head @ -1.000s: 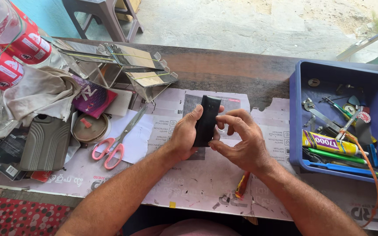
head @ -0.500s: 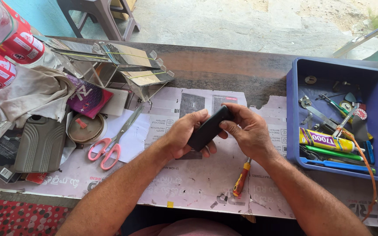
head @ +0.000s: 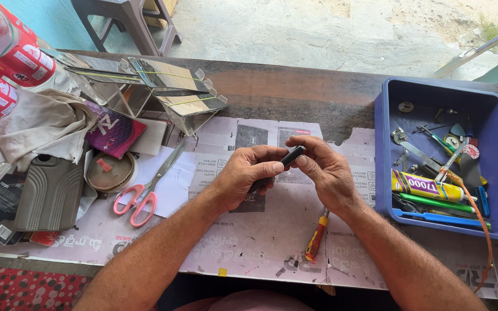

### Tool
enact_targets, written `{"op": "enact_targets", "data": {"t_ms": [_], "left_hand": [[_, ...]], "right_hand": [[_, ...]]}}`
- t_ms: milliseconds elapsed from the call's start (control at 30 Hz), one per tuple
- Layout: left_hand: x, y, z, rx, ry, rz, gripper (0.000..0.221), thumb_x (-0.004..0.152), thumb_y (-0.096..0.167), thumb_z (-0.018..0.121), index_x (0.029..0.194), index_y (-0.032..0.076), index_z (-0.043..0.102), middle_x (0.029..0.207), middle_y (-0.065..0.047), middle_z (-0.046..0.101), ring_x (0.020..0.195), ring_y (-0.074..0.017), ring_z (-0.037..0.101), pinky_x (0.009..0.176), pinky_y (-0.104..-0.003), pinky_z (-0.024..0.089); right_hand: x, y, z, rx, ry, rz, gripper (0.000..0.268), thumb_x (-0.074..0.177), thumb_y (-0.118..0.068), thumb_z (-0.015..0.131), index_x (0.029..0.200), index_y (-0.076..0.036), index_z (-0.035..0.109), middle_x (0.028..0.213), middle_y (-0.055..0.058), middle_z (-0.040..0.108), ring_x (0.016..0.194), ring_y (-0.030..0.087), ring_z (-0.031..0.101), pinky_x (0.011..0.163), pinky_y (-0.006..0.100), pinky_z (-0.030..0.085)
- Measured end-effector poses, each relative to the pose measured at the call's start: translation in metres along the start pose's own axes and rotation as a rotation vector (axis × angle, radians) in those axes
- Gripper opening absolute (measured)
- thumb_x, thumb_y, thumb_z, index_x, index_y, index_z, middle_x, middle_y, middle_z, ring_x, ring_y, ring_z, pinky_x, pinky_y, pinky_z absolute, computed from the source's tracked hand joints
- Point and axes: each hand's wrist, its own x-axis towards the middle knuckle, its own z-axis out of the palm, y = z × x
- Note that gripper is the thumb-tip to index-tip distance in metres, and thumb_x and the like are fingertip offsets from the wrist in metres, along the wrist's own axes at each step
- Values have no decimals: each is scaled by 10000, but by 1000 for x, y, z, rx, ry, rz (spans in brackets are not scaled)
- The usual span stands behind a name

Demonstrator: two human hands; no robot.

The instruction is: The person handles a mobile phone, removes the battery and a small internal component, uses a screwdriver on the device, and then reattaches the battery and back cover.

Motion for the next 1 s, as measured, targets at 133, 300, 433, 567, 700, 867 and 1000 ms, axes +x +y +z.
{"op": "enact_targets", "data": {"t_ms": [133, 300, 433, 567, 700, 867, 1000], "left_hand": [[0, 0, 4, 84, 28, 88, 511, 858, 142, 817, 1314, -18, 650, 1009, -56, 702, 776, -79, 620, 605, -215, 526], [1, 2, 11, 176, 63, 199, 541, 826, 49, 817, 1325, 32, 610, 1133, -49, 691, 957, -98, 685, 817, -232, 611], [-3, 4, 14, 413, 189, 113, 445, 849, 45, 787, 1280, 109, 696, 1049, -86, 722, 859, -139, 691, 740, -250, 593], [-4, 4, 14, 519, 150, 408, 295, 890, -21, 741, 1164, 89, 746, 1158, -28, 695, 1000, -104, 679, 838, -248, 587], [-3, 2, 12, 512, 166, 461, 266, 874, -56, 763, 1110, 62, 737, 1137, -24, 684, 991, -104, 663, 834, -252, 581], [0, 2, 5, 339, 180, 401, 308, 913, -62, 699, 1206, 29, 698, 1056, -47, 725, 968, -117, 699, 893, -255, 615], [0, 2, 9, 280, 173, 478, 317, 947, -22, 693, 1263, -1, 671, 1078, -94, 751, 965, -136, 732, 883, -264, 631]], "right_hand": [[-1, -3, -1, 20, -10, 14, 443, 1013, -131, 638, 1438, -33, 562, 1286, 110, 636, 1118, 155, 631, 1007, 311, 571], [2, -1, -2, 162, 48, 19, 497, 944, -42, 665, 1421, -30, 526, 1368, 114, 627, 1214, 163, 629, 1050, 304, 556], [5, 4, -5, 182, 124, 35, 503, 900, 43, 688, 1385, -18, 568, 1189, 144, 708, 1119, 183, 671, 1010, 305, 564], [3, 12, -6, 249, 39, -45, 318, 926, 122, 685, 1227, 21, 667, 1162, 127, 733, 1082, 181, 692, 977, 336, 588], [3, 13, -8, 262, 39, -65, 253, 954, 109, 650, 1171, -16, 685, 1168, 134, 726, 1099, 178, 683, 1013, 349, 584], [8, 10, -10, 568, 123, -98, 230, 1000, 61, 593, 1197, -56, 615, 1218, 155, 712, 1187, 242, 674, 1088, 397, 560], [11, 9, -8, 650, 155, -65, 241, 1017, 27, 547, 1239, -66, 537, 1262, 169, 676, 1245, 269, 642, 1101, 420, 549]]}}
